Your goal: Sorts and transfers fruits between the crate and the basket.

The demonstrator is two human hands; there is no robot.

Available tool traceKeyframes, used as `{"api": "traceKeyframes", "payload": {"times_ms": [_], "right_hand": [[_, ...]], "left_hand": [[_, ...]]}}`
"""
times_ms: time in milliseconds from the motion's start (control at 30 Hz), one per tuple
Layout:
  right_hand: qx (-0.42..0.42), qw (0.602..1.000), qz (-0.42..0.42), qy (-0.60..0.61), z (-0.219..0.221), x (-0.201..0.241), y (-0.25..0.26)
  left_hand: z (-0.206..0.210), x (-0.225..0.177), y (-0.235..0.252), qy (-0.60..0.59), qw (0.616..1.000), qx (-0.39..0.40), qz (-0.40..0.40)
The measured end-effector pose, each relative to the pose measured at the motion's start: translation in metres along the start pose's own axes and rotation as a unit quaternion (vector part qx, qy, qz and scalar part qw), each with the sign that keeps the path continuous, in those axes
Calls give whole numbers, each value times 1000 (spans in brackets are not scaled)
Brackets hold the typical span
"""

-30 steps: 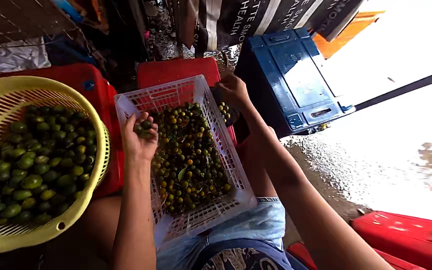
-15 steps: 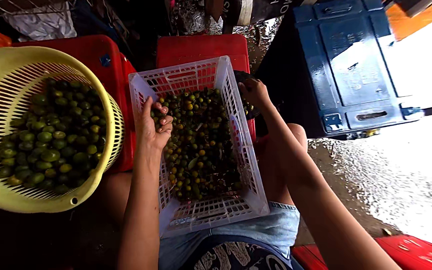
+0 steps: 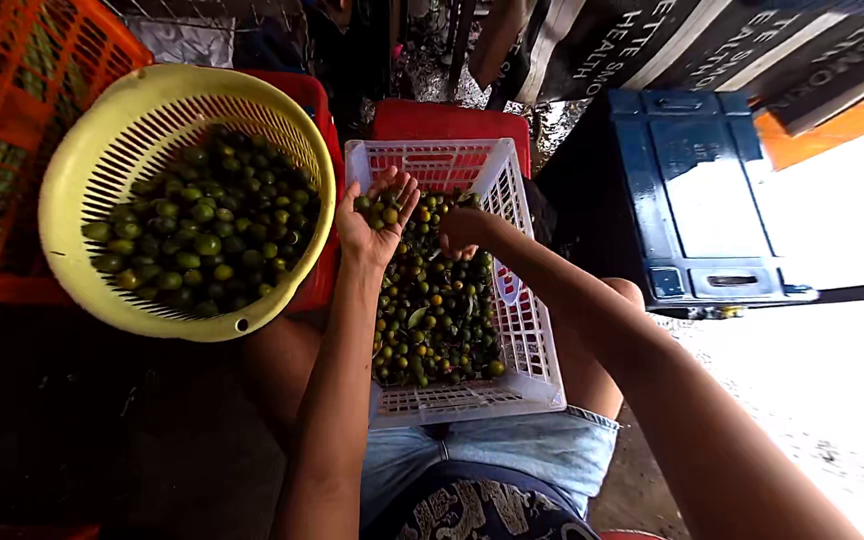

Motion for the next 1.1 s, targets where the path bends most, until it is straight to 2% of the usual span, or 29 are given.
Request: {"api": "traceKeyframes", "payload": {"times_ms": [67,167,300,367,433,467,533,567,600,633,667,733,800,833,1000,1033,1100], "right_hand": [[35,996,-15,-78,26,11,-2],[8,990,-22,-138,38,14,-12],[-1,985,-21,-172,45,11,-26],[-21,992,-54,-113,48,0,-16],[-76,990,-109,39,37,-18,3],[-105,974,-142,139,22,-25,5],[-94,937,-154,299,-10,-30,-11],[-81,921,-144,353,-20,-31,-19],[-79,921,-135,356,-20,-32,-22],[-98,940,-135,297,-14,-31,-22],[-123,964,-139,188,-3,-27,-19],[-100,989,-89,-67,26,-15,-22],[-34,973,-22,-226,44,-5,-34],[-27,963,-20,-267,48,-1,-37],[-42,943,-49,-327,53,4,-28],[-41,956,-43,-288,47,1,-26],[-88,989,-60,-107,19,-10,-26]], "left_hand": [[-4,2,2,-15,1000,-20,-12],[-8,8,6,17,999,-8,-40],[-15,8,8,60,997,-20,-35],[-17,8,9,53,998,-31,-33],[-19,9,9,37,998,-44,-33],[-19,9,9,29,998,-50,-30],[-16,7,5,10,998,-66,-24],[-14,6,3,-1,998,-64,-27],[-12,8,3,-11,998,-58,-36],[-10,10,2,-18,998,-45,-50],[-7,13,3,-24,997,-25,-63],[1,14,3,-42,996,10,-78],[6,12,1,-54,994,34,-84],[7,12,0,-57,994,45,-86],[10,11,-2,-71,992,62,-86],[9,10,-1,-76,992,51,-82],[6,11,1,-82,993,28,-77]]}}
Point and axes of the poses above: each hand's wrist, its own y-axis towards the middle knuckle, its own z-axis out of the palm, x = y × z, the point moved 9 cm from there along y, towards the middle knuckle, and after that the axes turned 13 degrees about z, right-handed, at the moved point
